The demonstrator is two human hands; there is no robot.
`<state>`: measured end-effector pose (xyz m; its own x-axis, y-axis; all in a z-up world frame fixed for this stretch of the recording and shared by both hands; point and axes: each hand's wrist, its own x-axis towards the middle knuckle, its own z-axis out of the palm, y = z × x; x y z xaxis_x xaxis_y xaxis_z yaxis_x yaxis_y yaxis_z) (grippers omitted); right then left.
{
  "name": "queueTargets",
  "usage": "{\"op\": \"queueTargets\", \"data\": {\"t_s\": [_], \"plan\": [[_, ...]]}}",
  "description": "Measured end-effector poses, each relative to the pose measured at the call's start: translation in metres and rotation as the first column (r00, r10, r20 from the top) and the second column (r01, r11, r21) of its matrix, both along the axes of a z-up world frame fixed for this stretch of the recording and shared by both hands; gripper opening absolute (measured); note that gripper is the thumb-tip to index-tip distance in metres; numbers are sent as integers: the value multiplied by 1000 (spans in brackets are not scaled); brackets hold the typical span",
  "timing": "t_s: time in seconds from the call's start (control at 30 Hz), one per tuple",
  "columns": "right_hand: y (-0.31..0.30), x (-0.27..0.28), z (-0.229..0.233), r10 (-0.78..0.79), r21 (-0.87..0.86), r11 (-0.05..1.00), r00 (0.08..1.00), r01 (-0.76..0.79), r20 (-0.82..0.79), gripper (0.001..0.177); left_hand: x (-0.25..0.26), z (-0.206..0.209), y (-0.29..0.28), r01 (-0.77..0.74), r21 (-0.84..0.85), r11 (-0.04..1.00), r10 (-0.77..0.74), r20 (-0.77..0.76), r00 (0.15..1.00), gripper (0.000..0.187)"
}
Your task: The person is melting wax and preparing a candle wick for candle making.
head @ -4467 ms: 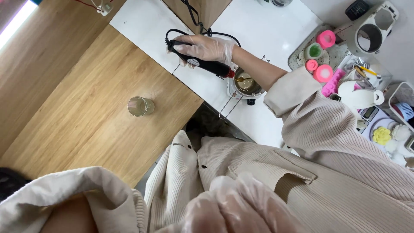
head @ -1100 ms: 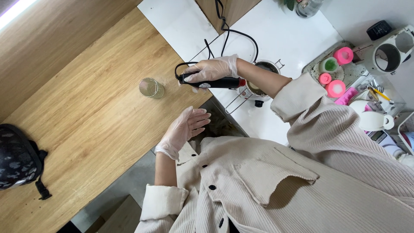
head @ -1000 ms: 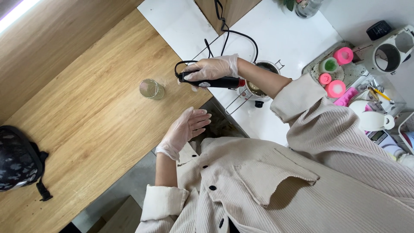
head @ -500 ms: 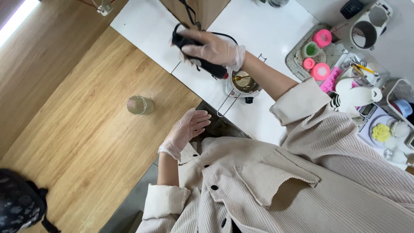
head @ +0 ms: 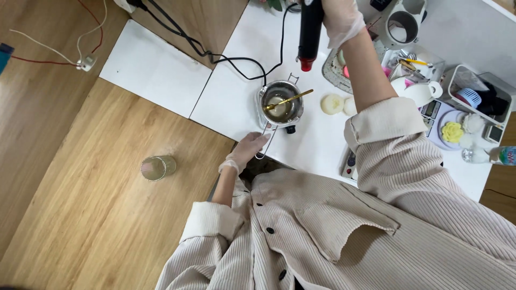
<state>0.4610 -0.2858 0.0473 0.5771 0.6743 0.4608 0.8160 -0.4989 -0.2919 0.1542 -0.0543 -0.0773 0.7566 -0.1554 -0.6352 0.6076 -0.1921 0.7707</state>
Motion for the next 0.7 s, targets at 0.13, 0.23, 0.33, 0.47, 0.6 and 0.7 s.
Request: {"op": "queueTargets", "data": {"t_s": [0.13, 0.23, 0.33, 0.47, 0.6, 0.7], "plan": [[-17, 8, 5, 196, 493, 840, 721, 226, -665, 26, 1, -15, -15, -8, -221, 975, -23, -136, 990, 61], [-28, 17, -19, 385, 726, 660, 743, 192, -547, 30, -5, -16, -27, -104, -272, 957, 54, -188, 981, 48], [-20, 25, -35, 394, 754, 498, 663, 427, -636, 33, -10, -26, -40, -147, -190, 971, 123, -133, 983, 44], [-10, 51, -72, 483, 736, 397, 558, 548, -675, 34, -15, -22, -50, -226, -120, 967, 211, -129, 969, 43], [5, 67, -94, 496, 615, 334, 422, 714, -759, 44, -17, -20, -56, -267, -53, 962, 257, -153, 954, 43], [16, 68, -94, 476, 519, 352, 329, 779, -816, 46, -20, -13, -61, -315, -25, 949, 307, -162, 938, 42]]}}
